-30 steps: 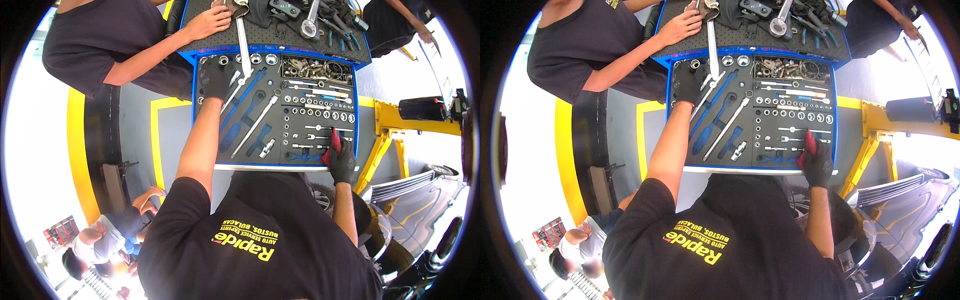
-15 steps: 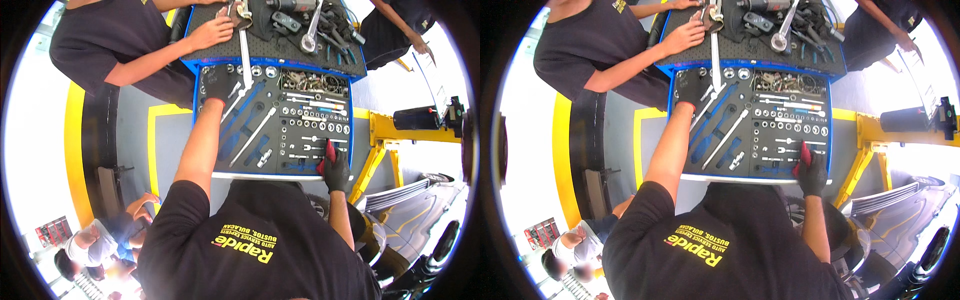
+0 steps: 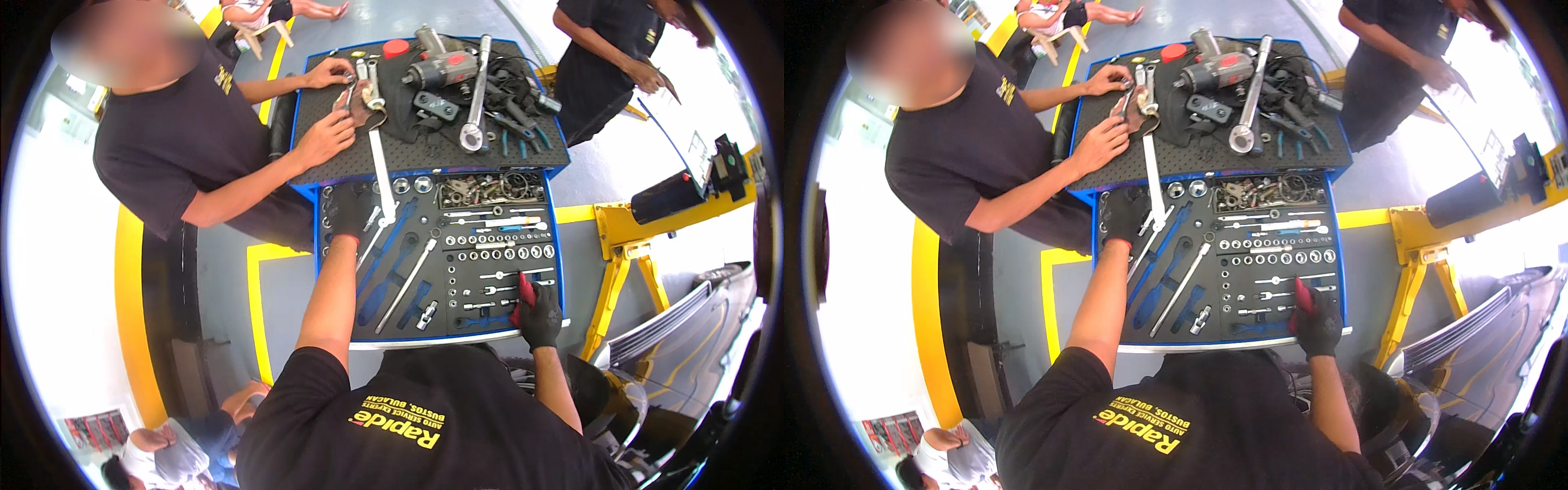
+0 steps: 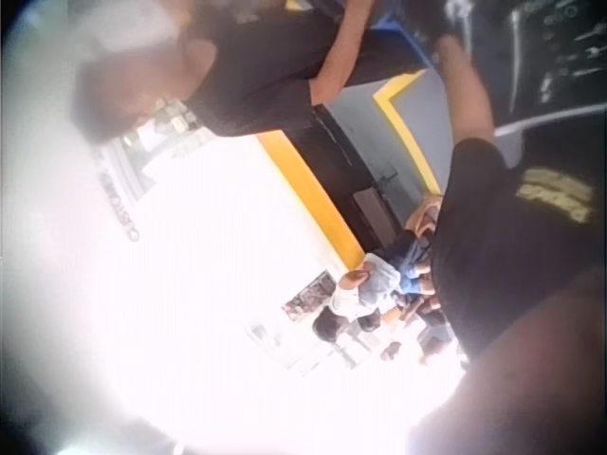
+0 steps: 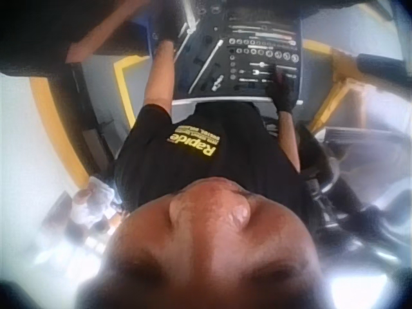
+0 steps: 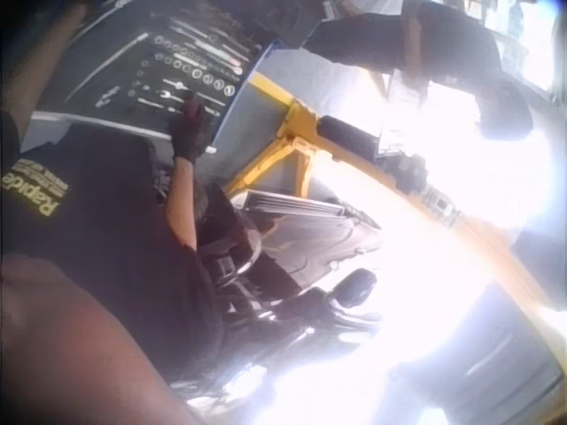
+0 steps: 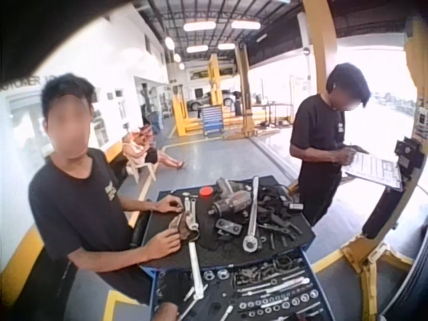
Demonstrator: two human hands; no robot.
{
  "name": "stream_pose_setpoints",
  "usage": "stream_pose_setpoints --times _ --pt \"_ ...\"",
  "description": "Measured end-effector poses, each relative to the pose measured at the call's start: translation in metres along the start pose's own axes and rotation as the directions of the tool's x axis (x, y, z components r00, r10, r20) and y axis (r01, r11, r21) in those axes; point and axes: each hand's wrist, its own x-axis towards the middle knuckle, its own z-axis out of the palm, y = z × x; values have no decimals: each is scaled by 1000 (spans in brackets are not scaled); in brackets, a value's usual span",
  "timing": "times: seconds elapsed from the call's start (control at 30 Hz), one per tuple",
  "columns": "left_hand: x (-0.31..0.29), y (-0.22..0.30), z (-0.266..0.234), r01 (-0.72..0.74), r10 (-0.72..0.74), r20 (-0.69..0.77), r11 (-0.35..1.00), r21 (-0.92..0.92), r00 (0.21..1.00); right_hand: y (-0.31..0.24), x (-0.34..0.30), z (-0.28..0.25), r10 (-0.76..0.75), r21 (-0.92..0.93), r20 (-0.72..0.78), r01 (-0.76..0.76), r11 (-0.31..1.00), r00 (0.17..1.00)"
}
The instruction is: The person opens a tool chest drawer and wipes various tools with a red cloth. They pick up and place down wrenches, sockets, and other hand tools, arranging them within the drawer.
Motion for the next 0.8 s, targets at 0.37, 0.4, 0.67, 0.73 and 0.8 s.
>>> stream_pose_setpoints --times 0.37,0.4,0.67,0.73,0.8 --pt "-59 26 -8 -279 353 -66 829 485 933 -1 0 2 7 7 -60 -6 1000 998" --pt "-77 30 -13 -323 387 -66 843 430 920 2 -1 5 -19 15 -98 21 1000 995" --pt "-239 41 -48 -450 448 101 807 382 888 1 -4 4 -47 41 -194 56 998 980" --pt "-259 54 -47 -406 388 128 831 381 913 12 -2 9 -80 40 -185 89 995 979" --pt "-246 54 -45 -413 402 104 844 344 910 12 0 12 -87 73 -262 109 991 961"
